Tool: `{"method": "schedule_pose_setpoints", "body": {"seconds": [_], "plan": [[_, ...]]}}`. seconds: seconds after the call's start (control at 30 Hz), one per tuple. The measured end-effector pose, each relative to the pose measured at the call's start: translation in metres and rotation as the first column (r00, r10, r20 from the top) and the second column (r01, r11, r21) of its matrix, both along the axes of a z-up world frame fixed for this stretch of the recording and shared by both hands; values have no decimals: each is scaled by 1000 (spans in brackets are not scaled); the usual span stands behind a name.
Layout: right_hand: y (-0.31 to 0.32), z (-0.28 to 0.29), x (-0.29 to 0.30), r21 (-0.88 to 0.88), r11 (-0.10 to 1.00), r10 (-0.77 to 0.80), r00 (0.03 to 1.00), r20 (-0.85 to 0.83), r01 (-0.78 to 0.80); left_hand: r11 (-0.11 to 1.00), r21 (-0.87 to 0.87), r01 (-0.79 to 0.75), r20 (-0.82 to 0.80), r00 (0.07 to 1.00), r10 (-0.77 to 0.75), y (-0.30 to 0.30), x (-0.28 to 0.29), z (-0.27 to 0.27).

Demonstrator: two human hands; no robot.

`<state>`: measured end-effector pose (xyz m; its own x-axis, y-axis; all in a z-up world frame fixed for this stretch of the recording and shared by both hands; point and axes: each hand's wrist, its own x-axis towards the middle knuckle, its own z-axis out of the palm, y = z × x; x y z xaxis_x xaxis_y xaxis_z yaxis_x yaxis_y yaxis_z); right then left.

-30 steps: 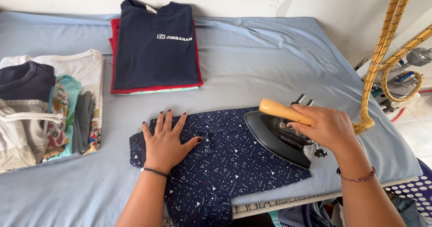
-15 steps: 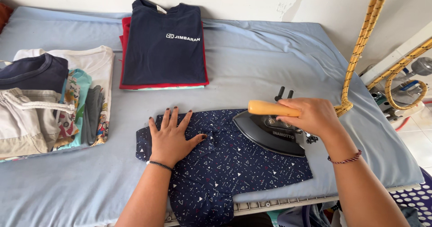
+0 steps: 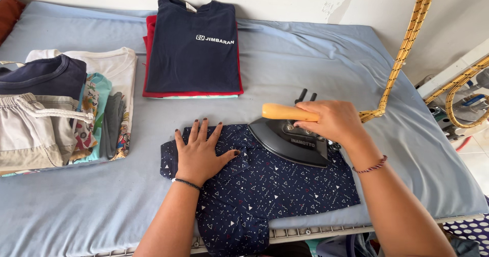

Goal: The person irons a dark blue patterned shirt on a padded ironing board. They smooth the fabric, use a steam iron to press the garment, and fold the shirt into a neat stack. Other folded clothes are visible nearby.

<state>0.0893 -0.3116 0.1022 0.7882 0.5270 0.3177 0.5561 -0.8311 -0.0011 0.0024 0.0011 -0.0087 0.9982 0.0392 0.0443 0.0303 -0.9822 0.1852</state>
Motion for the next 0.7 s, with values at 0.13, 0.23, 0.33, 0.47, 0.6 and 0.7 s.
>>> {"method": "schedule_pose_setpoints", "body": {"seconds": [0.13, 0.23, 0.33, 0.47, 0.6, 0.7], "plan": [[8, 5, 11, 71, 975, 212, 977, 8, -212, 1000, -13, -3, 18, 1000, 3, 1, 0, 2], [14, 3, 15, 36, 984, 175, 984, -18, -174, 1000, -28, 7, 18, 1000, -7, 0, -1, 4], [19, -1, 15, 54, 977, 205, 977, 56, -208, 999, -43, 2, 7, 1000, -2, 1, -1, 7], [24, 2, 20, 63, 956, 283, 958, 36, -285, 998, -30, -58, 19, 998, 59, 2, -1, 9], [35, 0, 21, 39, 972, 231, 972, 45, -233, 971, -60, -230, 169, 957, 237, 16, 1, 1], [43, 1, 25, 48, 961, 273, 962, 19, -273, 910, -275, -309, 237, 896, 376, 32, 8, -7]]}}
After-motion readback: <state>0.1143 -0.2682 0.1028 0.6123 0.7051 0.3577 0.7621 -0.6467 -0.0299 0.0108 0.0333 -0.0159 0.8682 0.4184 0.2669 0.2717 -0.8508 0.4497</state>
